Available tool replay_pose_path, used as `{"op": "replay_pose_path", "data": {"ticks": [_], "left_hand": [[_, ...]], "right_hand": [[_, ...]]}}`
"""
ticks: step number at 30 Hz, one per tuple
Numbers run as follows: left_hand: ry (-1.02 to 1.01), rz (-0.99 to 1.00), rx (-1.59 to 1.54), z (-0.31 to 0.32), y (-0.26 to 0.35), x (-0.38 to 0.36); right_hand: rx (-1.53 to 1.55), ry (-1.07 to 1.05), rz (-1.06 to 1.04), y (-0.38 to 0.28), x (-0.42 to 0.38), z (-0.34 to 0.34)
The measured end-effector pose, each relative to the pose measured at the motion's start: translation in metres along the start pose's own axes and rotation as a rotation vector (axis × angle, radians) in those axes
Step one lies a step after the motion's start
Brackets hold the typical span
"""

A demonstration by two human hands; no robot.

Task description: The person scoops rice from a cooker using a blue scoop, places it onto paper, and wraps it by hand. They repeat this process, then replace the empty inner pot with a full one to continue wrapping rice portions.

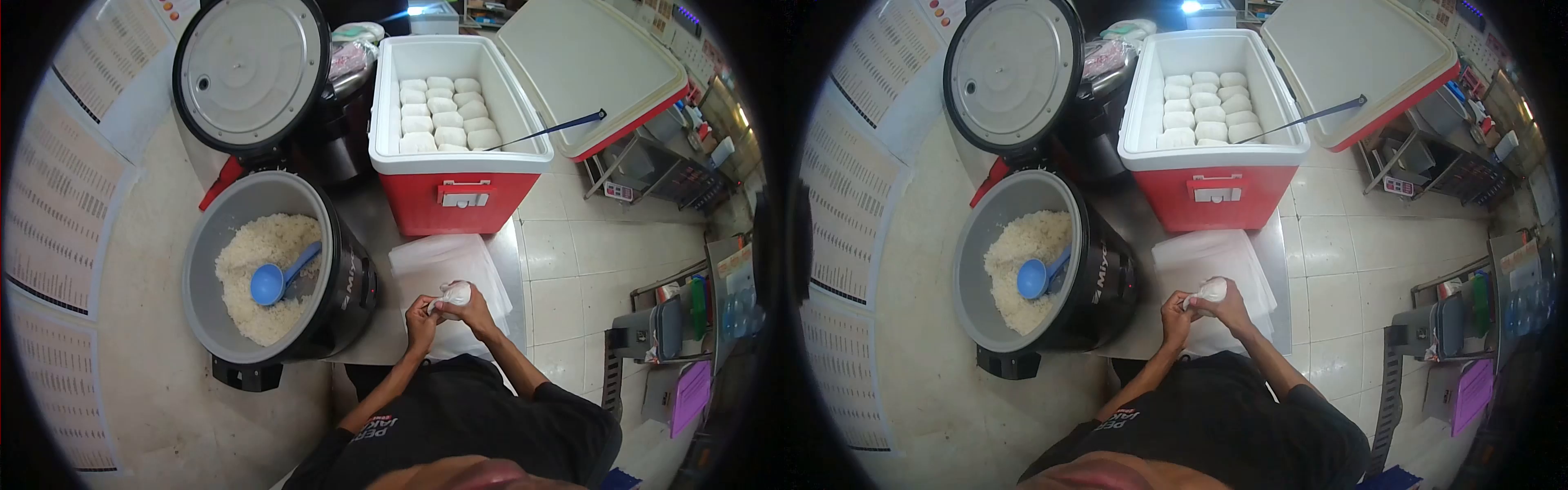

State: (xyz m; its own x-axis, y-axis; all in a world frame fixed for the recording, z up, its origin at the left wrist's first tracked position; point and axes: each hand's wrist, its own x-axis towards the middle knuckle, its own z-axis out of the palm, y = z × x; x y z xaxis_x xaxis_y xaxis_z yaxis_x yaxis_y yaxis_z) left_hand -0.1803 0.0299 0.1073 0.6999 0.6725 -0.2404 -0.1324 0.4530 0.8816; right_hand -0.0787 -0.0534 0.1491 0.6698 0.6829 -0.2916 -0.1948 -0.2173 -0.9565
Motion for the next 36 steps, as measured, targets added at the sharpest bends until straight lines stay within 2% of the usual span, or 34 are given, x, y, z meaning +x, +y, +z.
{"op": "replay_pose_path", "data": {"ticks": [1,3,5,7,11,14,15,17,19,21,22,24,25,26,27,29,31,32,33,34,35,36], "left_hand": [[0.006,-0.005,-0.005,0.001,0.004,0.001],[0.050,-0.100,0.047,0.001,0.007,0.002],[0.025,-0.049,0.115,-0.014,0.002,0.016],[-0.169,-0.223,0.032,-0.020,0.001,0.020],[-0.245,-0.209,0.132,-0.021,-0.001,0.029],[-0.208,-0.028,0.543,-0.024,0.010,0.042],[-0.209,-0.028,0.542,-0.021,0.015,0.045],[-0.040,0.135,0.480,-0.016,0.025,0.047],[-0.098,0.183,0.503,-0.012,0.035,0.046],[-0.078,0.412,0.766,-0.011,0.045,0.047],[-0.076,0.407,0.768,-0.013,0.040,0.046],[0.060,0.508,0.822,-0.009,0.026,0.044],[0.056,0.510,0.822,-0.007,0.021,0.041],[0.105,0.401,0.758,-0.005,0.016,0.034],[0.153,0.296,0.692,-0.006,0.013,0.028],[0.115,0.369,0.745,-0.030,-0.005,0.024],[0.078,0.526,1.059,-0.057,-0.021,0.011],[0.057,0.469,1.038,-0.067,-0.029,0.004],[0.057,0.465,1.039,-0.070,-0.031,0.002],[0.038,0.486,1.063,-0.073,-0.032,0.002],[0.022,0.506,1.089,-0.076,-0.031,0.001],[0.051,0.543,1.086,-0.074,-0.029,0.003]], "right_hand": [[0.017,0.038,-0.055,-0.003,0.000,0.001],[0.043,-0.003,0.000,-0.007,-0.001,0.000],[-0.019,-0.022,-0.038,-0.006,-0.002,-0.001],[-0.029,-0.091,-0.033,-0.004,-0.003,-0.008],[-0.041,-0.281,-0.104,-0.007,0.003,-0.018],[-0.217,-0.380,-0.181,-0.015,0.007,-0.020],[-0.218,-0.379,-0.181,-0.014,0.009,-0.019],[-0.023,-0.387,-0.310,-0.010,0.013,-0.011],[0.054,-0.404,-0.337,-0.010,0.010,-0.005],[0.127,-0.428,-0.364,-0.010,0.008,-0.001],[0.111,-0.368,-0.348,-0.009,0.006,0.001],[0.090,-0.304,-0.336,-0.010,0.007,-0.001],[0.059,-0.193,-0.277,-0.012,0.009,-0.004],[0.029,-0.083,-0.214,-0.014,0.010,-0.006],[-0.170,0.032,-0.356,-0.039,0.010,-0.010],[-0.187,-0.021,-0.375,-0.091,0.014,-0.031],[-0.097,-0.093,-0.733,-0.145,0.035,-0.049],[-0.310,0.102,-0.907,-0.186,0.044,-0.048],[-0.394,0.079,-0.665,-0.234,0.054,-0.046],[-0.521,0.141,-0.737,-0.272,0.070,-0.038],[-0.476,0.093,-0.733,-0.300,0.087,-0.027],[-0.614,0.110,-0.880,-0.313,0.128,-0.021]]}}
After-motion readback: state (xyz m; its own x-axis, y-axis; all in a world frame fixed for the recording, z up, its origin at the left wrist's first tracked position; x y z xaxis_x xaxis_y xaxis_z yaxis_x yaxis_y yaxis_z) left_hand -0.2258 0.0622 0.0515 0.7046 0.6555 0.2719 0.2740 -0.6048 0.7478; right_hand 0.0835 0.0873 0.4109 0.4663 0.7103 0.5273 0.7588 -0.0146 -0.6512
